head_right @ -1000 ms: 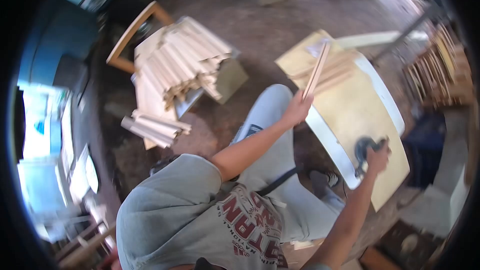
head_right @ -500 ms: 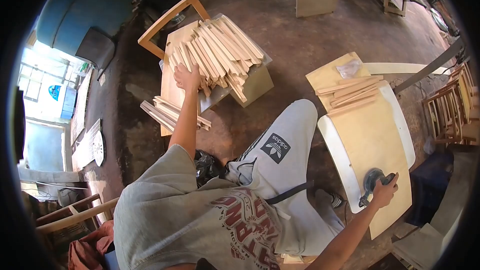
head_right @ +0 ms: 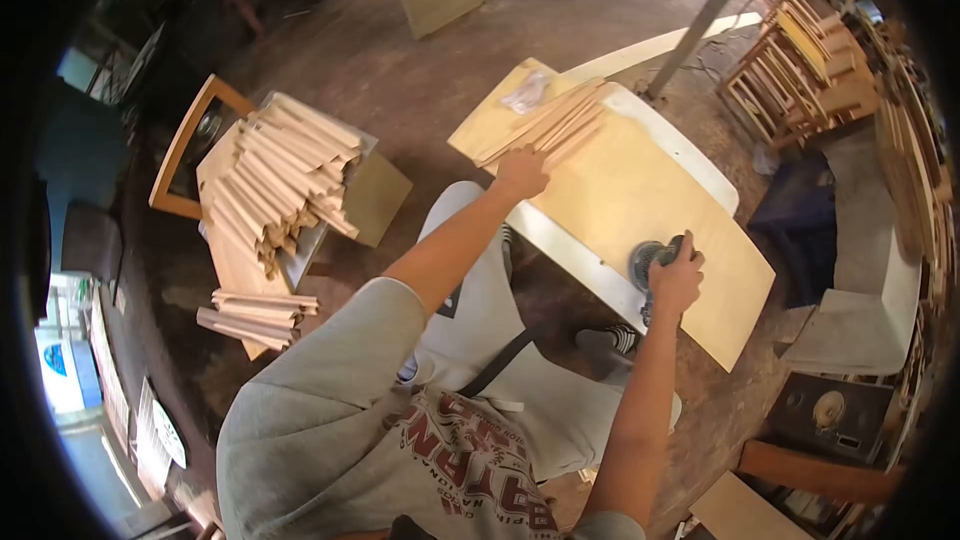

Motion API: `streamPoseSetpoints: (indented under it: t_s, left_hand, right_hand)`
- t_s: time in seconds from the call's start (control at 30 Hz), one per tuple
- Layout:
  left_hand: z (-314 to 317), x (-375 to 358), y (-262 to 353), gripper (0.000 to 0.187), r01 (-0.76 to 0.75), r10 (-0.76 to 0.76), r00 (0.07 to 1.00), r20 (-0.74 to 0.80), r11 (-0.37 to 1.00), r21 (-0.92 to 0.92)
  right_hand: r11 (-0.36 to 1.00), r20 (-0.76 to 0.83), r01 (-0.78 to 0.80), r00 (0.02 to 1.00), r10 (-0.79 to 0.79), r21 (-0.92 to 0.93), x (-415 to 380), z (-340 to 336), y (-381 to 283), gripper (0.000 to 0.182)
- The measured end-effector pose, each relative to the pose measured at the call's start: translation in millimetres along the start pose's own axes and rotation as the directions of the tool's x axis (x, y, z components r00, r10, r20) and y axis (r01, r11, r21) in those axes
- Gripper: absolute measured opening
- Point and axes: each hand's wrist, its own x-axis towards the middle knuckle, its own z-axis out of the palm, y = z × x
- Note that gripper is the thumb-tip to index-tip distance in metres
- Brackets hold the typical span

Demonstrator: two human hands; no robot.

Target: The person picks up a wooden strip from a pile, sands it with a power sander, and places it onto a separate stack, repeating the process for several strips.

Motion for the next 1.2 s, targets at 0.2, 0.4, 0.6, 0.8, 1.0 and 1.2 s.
streamPoseSetpoints:
  t_s: [0.2, 0.4, 0.6, 0.8, 1.0, 1.2]
  left_hand:
    - [22, 6, 7, 0.041, 0.029, -0.027, 0.999, -0.025, 0.993, 0.110]
    - [17, 24, -15, 0.041, 0.182, -0.183, 0.983, 0.023, 0.982, 0.049]
    - [13, 16, 6, 0.045, 0.202, -0.204, 0.979, 0.012, 0.960, -0.195]
    - [31, -109, 65, 0.040, 0.130, -0.059, 0.986, 0.154, 0.856, -0.500]
    - [77, -175, 74, 0.043, 0.202, -0.041, 0.948, 0.316, 0.844, -0.497]
    - [97, -177, 63, 0.046, 0.219, 0.020, 0.886, 0.463, 0.863, -0.456]
  right_hand:
    - [0.999, -0.011, -0.035, 0.999, 0.035, 0.000, -8, -5, 2, 0.087]
    - [0.998, 0.028, -0.056, 0.998, 0.056, 0.032, -11, -10, 2, 0.088]
    - [0.998, 0.021, -0.048, 0.999, 0.047, 0.043, -13, -13, 0, 0.088]
    - [0.998, -0.001, -0.048, 0.999, 0.048, 0.038, -8, -7, 7, 0.087]
    - [0.997, 0.080, 0.062, 0.995, -0.064, 0.035, -9, -11, 26, 0.086]
    - [0.957, -0.009, 0.281, 0.960, -0.281, 0.073, -28, -38, 1, 0.090]
